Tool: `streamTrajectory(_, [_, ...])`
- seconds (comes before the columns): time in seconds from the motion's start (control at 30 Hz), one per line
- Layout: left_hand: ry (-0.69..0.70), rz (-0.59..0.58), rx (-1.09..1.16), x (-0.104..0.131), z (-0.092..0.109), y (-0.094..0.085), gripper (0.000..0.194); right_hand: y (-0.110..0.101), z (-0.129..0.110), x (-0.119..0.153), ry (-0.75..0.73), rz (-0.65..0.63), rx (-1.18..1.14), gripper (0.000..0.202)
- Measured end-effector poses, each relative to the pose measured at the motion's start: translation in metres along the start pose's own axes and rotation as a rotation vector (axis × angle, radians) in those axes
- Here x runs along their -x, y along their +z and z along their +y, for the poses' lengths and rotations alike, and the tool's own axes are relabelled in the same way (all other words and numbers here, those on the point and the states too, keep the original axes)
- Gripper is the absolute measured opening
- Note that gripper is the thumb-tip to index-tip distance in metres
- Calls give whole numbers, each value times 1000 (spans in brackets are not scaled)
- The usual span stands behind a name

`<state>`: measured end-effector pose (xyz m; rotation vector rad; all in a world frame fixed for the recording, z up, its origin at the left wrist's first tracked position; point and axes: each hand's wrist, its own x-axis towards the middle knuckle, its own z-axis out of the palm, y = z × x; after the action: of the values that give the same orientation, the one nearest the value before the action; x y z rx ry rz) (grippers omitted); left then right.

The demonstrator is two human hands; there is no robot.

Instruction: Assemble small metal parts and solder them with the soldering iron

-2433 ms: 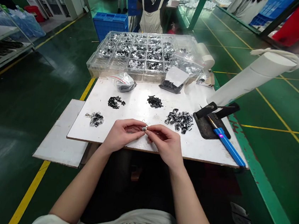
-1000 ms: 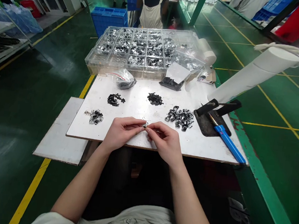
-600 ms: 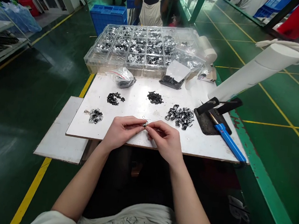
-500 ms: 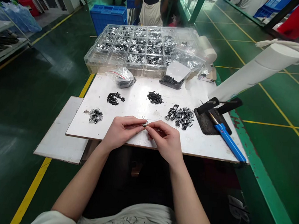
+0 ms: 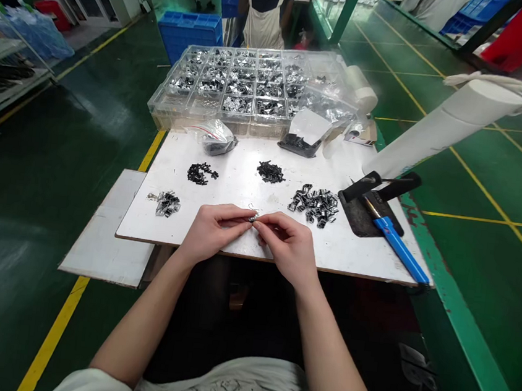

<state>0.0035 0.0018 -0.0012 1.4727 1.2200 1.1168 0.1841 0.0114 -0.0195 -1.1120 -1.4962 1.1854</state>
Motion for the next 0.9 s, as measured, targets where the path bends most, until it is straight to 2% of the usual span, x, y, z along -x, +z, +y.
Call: streamTrajectory(0.9, [132, 12, -88, 0, -3, 1, 21, 0, 2, 0, 10, -11, -22, 13])
